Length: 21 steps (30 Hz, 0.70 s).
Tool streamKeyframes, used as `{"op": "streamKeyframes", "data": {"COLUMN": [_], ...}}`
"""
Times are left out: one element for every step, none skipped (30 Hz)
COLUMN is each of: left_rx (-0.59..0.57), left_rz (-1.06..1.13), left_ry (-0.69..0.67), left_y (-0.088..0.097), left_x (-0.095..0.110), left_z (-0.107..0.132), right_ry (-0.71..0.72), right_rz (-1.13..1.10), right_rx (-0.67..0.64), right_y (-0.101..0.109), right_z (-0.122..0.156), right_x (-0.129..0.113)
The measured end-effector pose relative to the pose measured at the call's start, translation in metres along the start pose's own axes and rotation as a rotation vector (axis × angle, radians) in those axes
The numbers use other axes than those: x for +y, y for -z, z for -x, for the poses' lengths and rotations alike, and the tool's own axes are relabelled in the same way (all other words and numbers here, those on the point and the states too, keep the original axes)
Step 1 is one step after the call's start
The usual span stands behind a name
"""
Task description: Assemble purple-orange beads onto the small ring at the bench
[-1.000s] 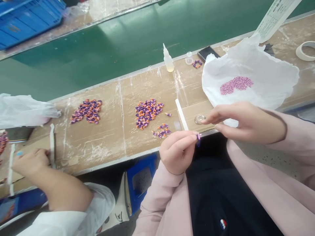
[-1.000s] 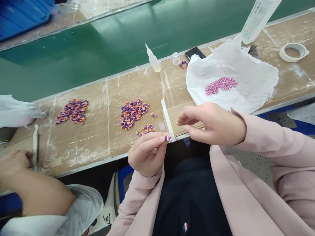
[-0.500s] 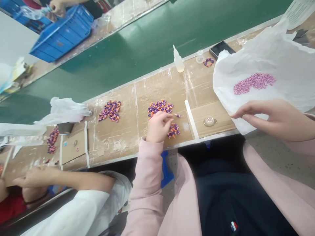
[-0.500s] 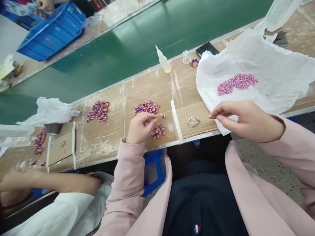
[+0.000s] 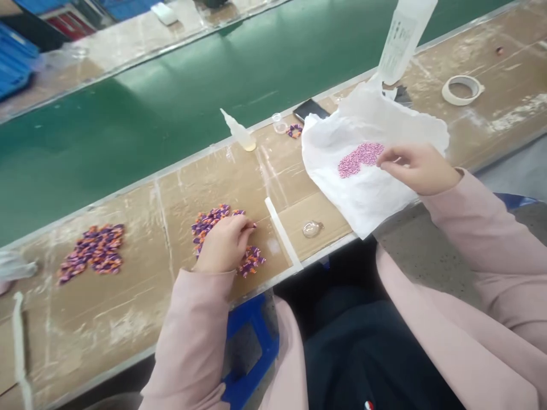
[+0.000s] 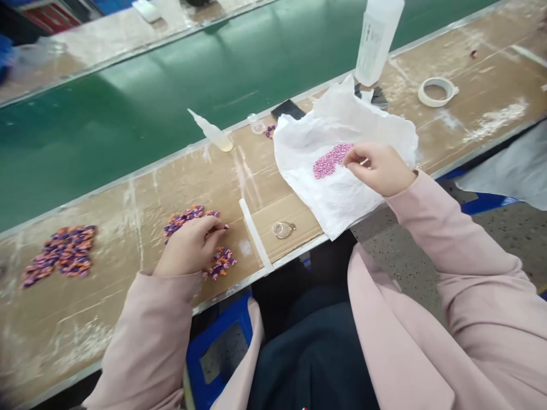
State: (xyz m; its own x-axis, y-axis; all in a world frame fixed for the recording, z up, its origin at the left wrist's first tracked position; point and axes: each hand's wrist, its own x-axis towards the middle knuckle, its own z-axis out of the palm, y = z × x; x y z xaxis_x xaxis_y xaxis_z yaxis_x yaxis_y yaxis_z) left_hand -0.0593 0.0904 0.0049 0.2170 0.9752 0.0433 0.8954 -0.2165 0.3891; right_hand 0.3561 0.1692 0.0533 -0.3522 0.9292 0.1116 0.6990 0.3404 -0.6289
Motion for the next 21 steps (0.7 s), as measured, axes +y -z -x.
{"op": "streamKeyframes", "data": {"left_rx": [0.036, 0.085, 0.141, 0.194, 0.239, 0.267, 0.278, 0.274, 0.257, 0.240, 0.222, 0.205, 0.193, 0.184, 0.179, 0.181, 0.189, 0.202, 0.222, 0.244, 0.266], "left_rz": [0.057, 0.141, 0.251, 0.380, 0.516, 0.650, 0.773, 0.882, 0.976, 1.063, 1.144, 1.217, 1.281, 1.333, 1.369, 1.390, 1.398, 1.398, 1.390, 1.377, 1.359], "left_ry": [0.041, 0.097, 0.167, 0.245, 0.323, 0.390, 0.441, 0.475, 0.491, 0.498, 0.499, 0.497, 0.492, 0.486, 0.479, 0.473, 0.467, 0.456, 0.439, 0.413, 0.382], "left_y": [0.002, 0.003, 0.004, 0.005, 0.005, 0.004, 0.003, 0.001, -0.002, -0.004, -0.007, -0.010, -0.013, -0.015, -0.017, -0.019, -0.020, -0.022, -0.023, -0.023, -0.024], "left_x": [0.003, 0.007, 0.013, 0.020, 0.027, 0.035, 0.044, 0.052, 0.060, 0.068, 0.075, 0.082, 0.087, 0.093, 0.097, 0.101, 0.104, 0.107, 0.109, 0.111, 0.112], "left_z": [0.002, 0.005, 0.007, 0.010, 0.013, 0.016, 0.018, 0.020, 0.021, 0.023, 0.024, 0.025, 0.026, 0.028, 0.029, 0.031, 0.033, 0.035, 0.037, 0.038, 0.040], "right_ry": [0.005, 0.025, 0.054, 0.086, 0.117, 0.141, 0.160, 0.172, 0.180, 0.186, 0.188, 0.186, 0.184, 0.182, 0.180, 0.179, 0.181, 0.189, 0.206, 0.236, 0.278], "right_rz": [0.024, 0.047, 0.068, 0.086, 0.098, 0.106, 0.110, 0.112, 0.114, 0.119, 0.126, 0.133, 0.141, 0.147, 0.151, 0.152, 0.152, 0.153, 0.154, 0.154, 0.152], "right_rx": [-0.008, -0.022, -0.034, -0.042, -0.042, -0.037, -0.031, -0.021, -0.012, 0.002, 0.020, 0.039, 0.059, 0.078, 0.093, 0.102, 0.112, 0.125, 0.145, 0.170, 0.196], "right_y": [-0.003, -0.007, -0.012, -0.019, -0.026, -0.034, -0.042, -0.050, -0.056, -0.062, -0.067, -0.071, -0.074, -0.076, -0.078, -0.079, -0.080, -0.082, -0.083, -0.085, -0.087], "right_z": [-0.005, -0.010, -0.014, -0.019, -0.023, -0.026, -0.030, -0.033, -0.035, -0.038, -0.039, -0.041, -0.042, -0.043, -0.044, -0.044, -0.044, -0.044, -0.045, -0.045, -0.046], "right_x": [0.009, 0.017, 0.024, 0.030, 0.034, 0.037, 0.039, 0.039, 0.039, 0.039, 0.038, 0.038, 0.037, 0.036, 0.036, 0.037, 0.038, 0.041, 0.044, 0.048, 0.052]}}
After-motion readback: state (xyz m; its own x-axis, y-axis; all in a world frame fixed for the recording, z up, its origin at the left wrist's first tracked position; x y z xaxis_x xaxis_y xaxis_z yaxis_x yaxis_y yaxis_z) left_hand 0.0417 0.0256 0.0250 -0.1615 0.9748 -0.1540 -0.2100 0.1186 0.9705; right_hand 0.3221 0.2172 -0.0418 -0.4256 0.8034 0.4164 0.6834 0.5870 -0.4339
